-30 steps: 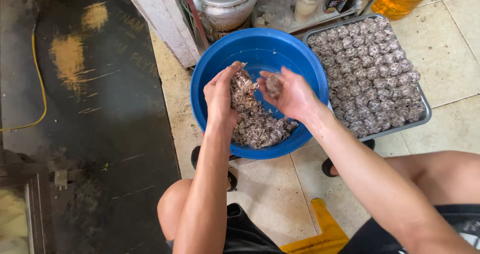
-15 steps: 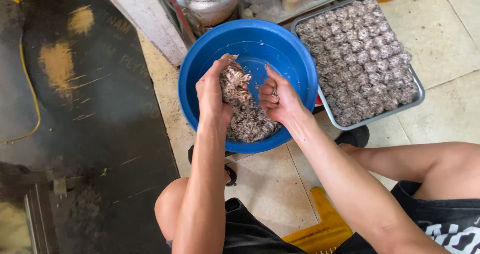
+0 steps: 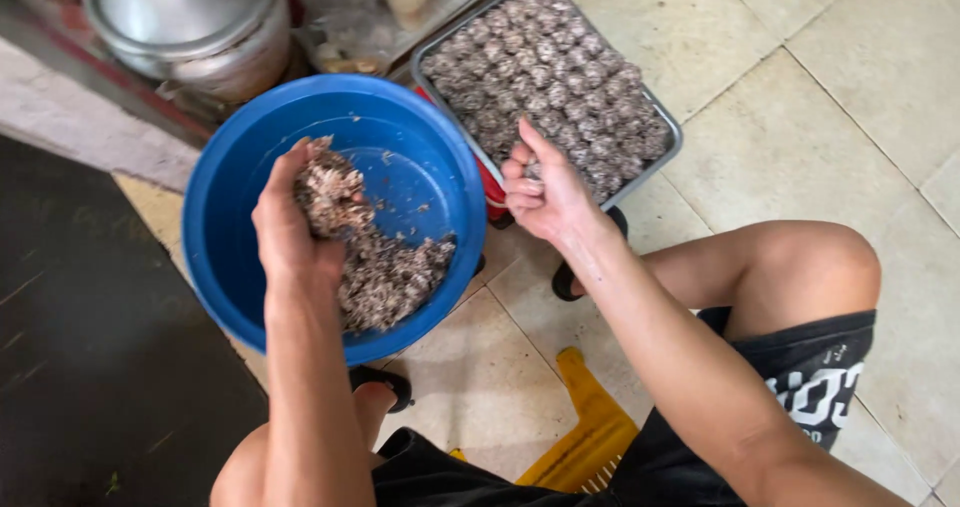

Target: Rolling food mixture into small balls and placing them on a tray.

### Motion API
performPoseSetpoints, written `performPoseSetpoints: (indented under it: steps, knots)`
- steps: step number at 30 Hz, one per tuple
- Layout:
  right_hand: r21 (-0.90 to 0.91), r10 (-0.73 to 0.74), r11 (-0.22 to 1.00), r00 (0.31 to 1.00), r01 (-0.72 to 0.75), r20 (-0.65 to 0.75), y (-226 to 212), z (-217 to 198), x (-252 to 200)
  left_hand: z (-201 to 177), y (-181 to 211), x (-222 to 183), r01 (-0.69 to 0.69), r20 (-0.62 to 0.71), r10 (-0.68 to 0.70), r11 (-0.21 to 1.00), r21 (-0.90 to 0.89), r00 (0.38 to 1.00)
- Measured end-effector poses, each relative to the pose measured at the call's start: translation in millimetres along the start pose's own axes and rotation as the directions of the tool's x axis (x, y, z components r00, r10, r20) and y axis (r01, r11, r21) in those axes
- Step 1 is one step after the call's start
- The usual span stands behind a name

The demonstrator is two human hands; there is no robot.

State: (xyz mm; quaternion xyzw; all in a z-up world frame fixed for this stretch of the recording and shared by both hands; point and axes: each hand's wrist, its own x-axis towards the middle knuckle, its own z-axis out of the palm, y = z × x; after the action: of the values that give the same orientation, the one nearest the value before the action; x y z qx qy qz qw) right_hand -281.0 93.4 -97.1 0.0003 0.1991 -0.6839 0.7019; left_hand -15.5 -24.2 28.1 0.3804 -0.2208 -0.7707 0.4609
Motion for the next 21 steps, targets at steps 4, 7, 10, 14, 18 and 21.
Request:
performPoseSetpoints:
  steps: [4,7,10,14,18,21]
  knots:
    - [-0.349,-0.268,0.926,0.902,0.144,-0.340,-56,50,-30,-10,-5,11,0.032,0.002,-0.032,0.999,0.044,0.999]
    - [-0.243,-0.343,0.939,0.607,0.244,-0.717,-76,132,-64,-13,-4,12,0.026,0.039,-0.029,0.997,0.071,0.999]
    - [-0.317,-0.459,0.888,0.612,0.333,-0.644,-136,32,-56,-13,-3,12,0.018,0.003,-0.019,0.996,0.084,1.000]
    - [-0.292,-0.504,0.862,0.631,0.415,-0.590,-193,-64,-33,-16,-7,18,0.028,0.010,-0.029,0.996,0.081,1.000]
    - [-0.830,-0.696,0.556,0.519,-0.045,-0.495,-202,-68,-16,-17,-8,21,0.062,0.003,-0.063,0.995,0.081,0.998]
    - [-0.907,-0.694,0.261,0.590,-0.330,-0.413,-202,-50,-12,-18,-6,22,0.054,-0.005,-0.054,0.993,0.104,0.999]
